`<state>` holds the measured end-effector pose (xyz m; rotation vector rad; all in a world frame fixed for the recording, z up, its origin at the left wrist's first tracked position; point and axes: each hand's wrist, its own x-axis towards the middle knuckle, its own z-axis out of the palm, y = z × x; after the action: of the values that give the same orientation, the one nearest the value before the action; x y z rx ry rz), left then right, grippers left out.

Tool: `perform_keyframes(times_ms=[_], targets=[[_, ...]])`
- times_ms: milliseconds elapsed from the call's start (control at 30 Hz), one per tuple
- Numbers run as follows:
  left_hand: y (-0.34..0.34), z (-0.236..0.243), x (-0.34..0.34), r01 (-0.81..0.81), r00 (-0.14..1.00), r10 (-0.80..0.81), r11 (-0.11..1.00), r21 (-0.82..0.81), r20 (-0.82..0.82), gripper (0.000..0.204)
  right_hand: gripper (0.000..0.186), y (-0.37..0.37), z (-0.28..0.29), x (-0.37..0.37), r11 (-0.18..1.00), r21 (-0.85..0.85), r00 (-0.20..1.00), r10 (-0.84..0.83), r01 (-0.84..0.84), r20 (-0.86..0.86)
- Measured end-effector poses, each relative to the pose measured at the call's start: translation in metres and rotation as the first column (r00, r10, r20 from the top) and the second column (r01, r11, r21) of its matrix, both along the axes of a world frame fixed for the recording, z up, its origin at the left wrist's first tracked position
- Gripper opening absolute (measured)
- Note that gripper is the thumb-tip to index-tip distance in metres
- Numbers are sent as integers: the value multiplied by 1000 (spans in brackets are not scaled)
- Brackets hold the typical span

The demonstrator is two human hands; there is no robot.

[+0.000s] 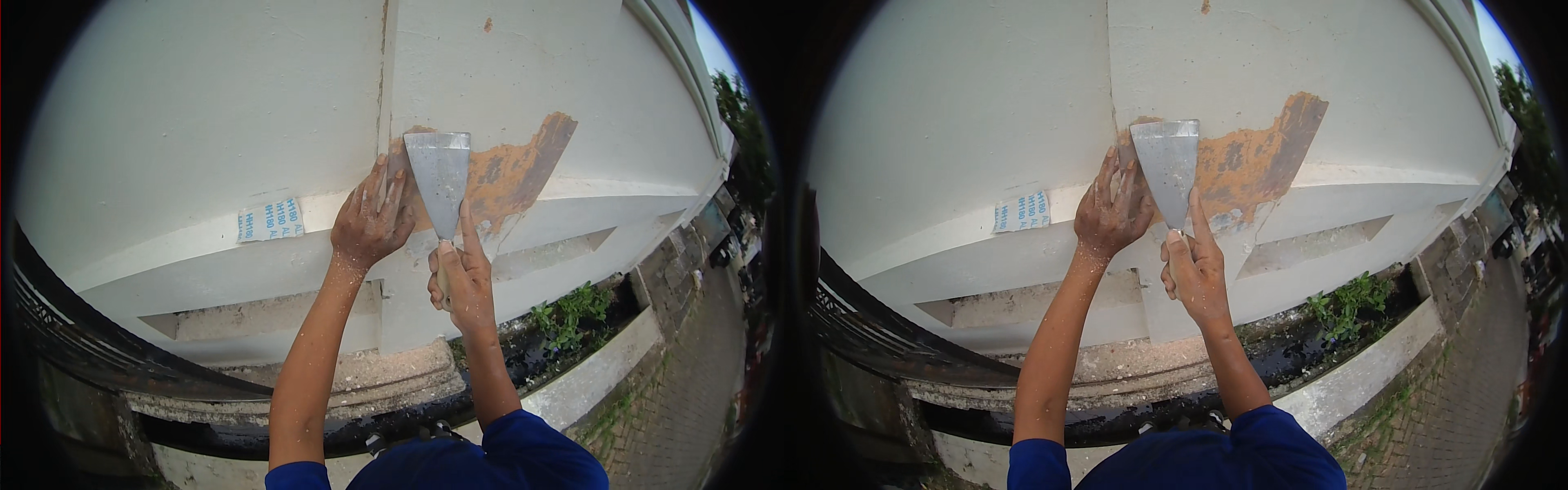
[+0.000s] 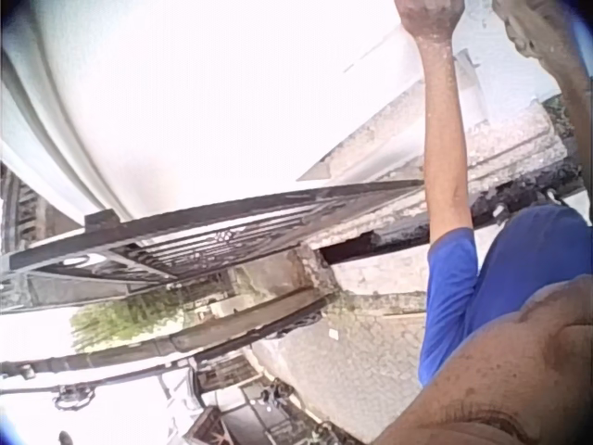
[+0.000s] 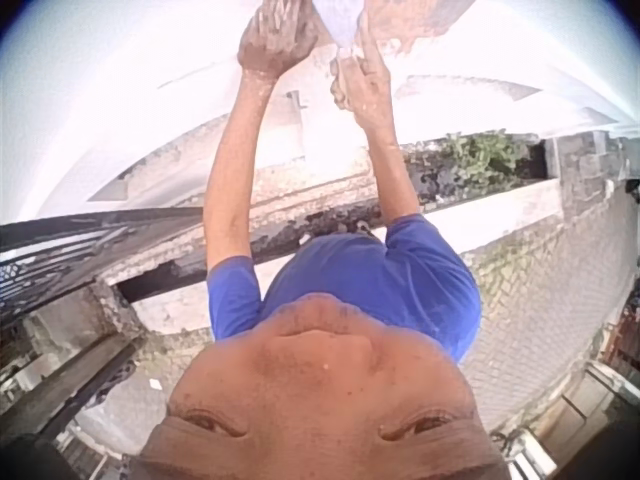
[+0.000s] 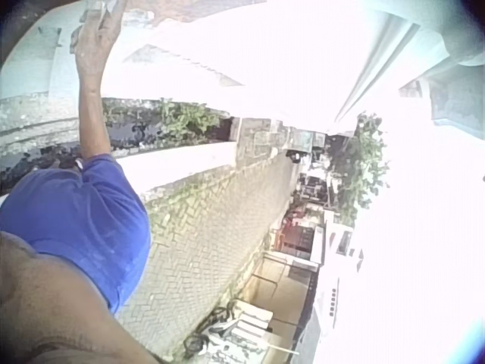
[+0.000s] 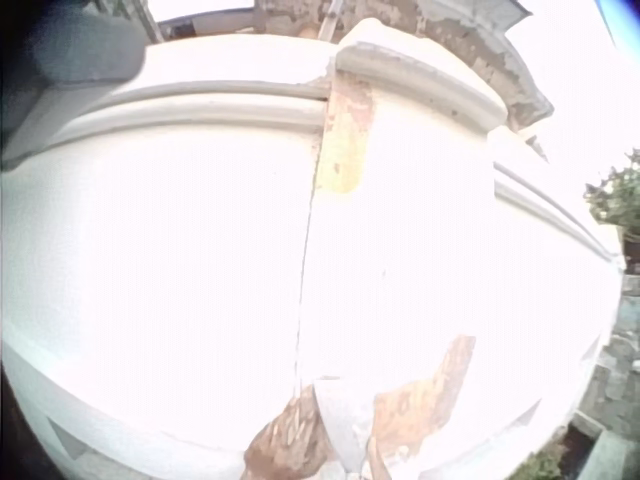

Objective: The person removes old paint from a concrete wall with a scraper, then smooths the wall with sandpaper.

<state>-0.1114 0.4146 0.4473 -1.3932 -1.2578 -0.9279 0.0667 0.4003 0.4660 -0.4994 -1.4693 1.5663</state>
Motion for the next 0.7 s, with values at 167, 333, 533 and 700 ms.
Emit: perform_keyframes(times_ms=[167,333,533,700], targets=[[1,0,6,17,999,-16,998,-53,34,53,58,2,2,-2,1000,29,1000,8,-8,9],[-1,-4,-3,2,1000,0,999,-43,24,53,58,-6,-10,-3,1000,7,1000,20,-20,4],[4,-5,2,8,999,-6,998,-64,33,49,59,-1,5,-14,1000,3,1000,14,-14,0],[-3,-1,2,-48,998,46,997,-55,-37,53,61,-1,-6,13,997,-75,945,-2,-23,-326]])
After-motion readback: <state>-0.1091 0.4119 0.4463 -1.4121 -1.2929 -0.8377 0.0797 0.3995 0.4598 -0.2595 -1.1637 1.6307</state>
